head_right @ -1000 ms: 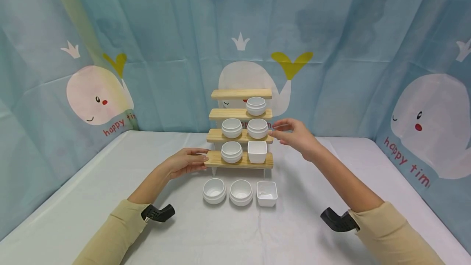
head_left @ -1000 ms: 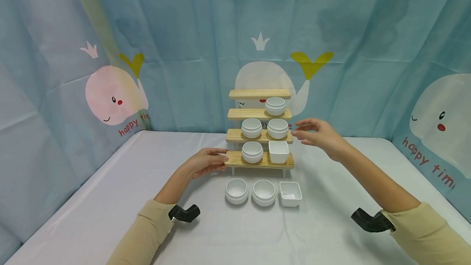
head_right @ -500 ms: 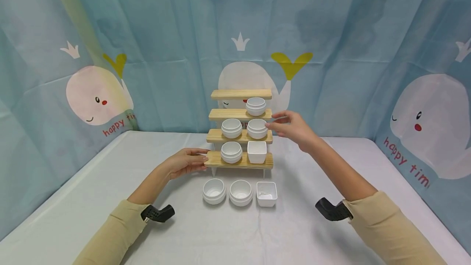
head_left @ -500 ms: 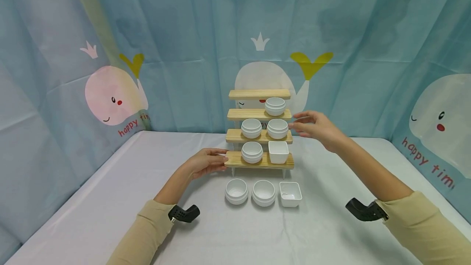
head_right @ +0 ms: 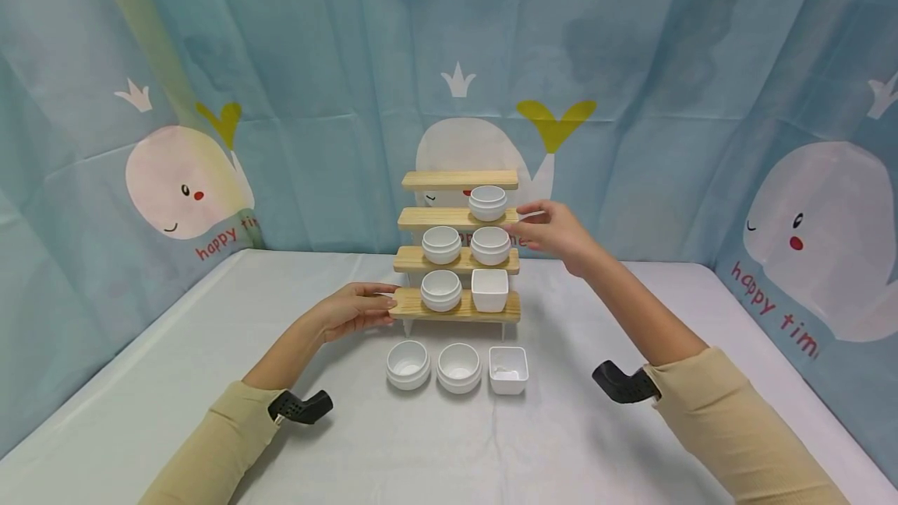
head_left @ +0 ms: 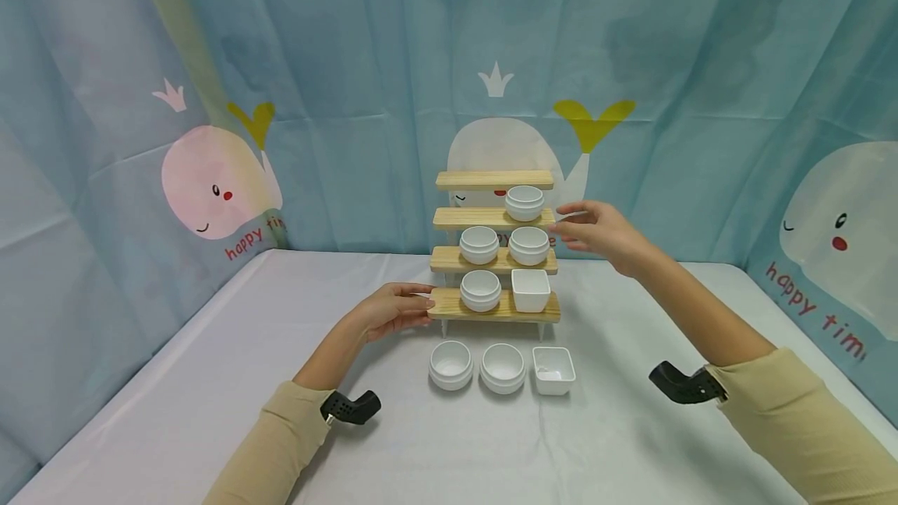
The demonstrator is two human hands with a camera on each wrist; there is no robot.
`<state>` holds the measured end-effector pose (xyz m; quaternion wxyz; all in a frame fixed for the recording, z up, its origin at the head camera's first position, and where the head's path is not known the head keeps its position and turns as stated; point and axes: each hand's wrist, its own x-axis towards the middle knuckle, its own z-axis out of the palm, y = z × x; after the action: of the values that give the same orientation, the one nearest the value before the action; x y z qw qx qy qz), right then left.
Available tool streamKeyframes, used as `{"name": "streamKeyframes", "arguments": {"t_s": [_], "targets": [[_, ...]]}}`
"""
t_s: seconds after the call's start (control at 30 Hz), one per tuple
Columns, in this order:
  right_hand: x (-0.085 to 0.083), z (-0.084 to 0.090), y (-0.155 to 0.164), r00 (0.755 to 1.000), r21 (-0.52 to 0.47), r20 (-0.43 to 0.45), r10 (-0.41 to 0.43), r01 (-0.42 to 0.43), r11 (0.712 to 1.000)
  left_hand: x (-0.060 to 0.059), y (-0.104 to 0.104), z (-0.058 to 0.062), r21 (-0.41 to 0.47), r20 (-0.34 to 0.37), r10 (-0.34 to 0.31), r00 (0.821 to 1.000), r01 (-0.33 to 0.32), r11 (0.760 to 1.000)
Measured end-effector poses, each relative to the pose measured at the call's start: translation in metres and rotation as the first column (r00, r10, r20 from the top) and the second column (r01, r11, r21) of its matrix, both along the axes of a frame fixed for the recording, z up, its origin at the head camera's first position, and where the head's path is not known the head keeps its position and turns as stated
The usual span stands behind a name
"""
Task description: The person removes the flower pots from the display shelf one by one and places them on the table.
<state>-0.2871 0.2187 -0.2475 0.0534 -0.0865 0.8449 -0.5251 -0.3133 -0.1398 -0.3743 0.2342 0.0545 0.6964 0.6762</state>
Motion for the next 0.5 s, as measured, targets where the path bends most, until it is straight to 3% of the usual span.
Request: {"name": "streamKeyframes", "arguments": {"t_s": [0.5], "targets": [[-0.011, 0.006, -0.002, 1.000, -0.013, 0.008, 0.005, -0.005, 1.000, -0.001, -0.001, -0.002, 0.012, -0.004, -0.002, 1.000, 0.002, 1.000]]}}
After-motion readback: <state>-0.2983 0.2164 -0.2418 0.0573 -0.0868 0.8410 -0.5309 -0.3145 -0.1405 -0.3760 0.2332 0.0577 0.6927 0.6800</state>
